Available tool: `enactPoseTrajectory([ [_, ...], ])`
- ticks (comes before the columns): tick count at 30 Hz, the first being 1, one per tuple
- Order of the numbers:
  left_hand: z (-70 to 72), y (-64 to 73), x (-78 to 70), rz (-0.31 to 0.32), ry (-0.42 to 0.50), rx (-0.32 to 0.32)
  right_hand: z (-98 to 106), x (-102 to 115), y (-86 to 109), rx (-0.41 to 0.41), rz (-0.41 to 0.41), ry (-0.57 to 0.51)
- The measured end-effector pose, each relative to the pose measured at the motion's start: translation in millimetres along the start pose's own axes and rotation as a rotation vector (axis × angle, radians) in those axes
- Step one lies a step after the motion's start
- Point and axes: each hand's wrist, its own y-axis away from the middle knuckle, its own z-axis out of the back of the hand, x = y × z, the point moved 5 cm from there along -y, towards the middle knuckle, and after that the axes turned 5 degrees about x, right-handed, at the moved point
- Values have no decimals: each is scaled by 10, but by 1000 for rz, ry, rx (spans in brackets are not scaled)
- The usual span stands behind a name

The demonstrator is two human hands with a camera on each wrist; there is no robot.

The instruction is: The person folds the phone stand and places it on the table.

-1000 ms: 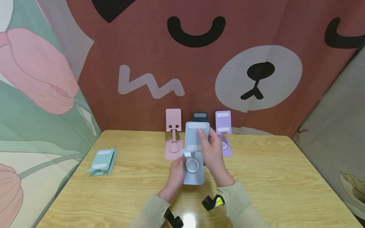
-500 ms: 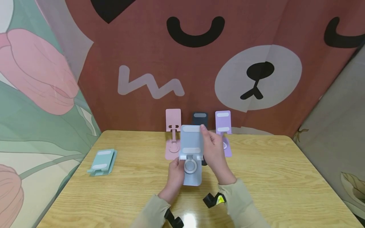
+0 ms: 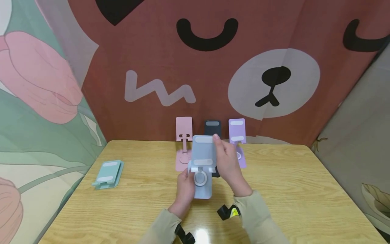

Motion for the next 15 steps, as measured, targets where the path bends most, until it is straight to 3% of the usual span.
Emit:
enactPoseTrajectory([
  [15,17,-35,-60,-20,13,3,19,16,-32,40,-4,61],
])
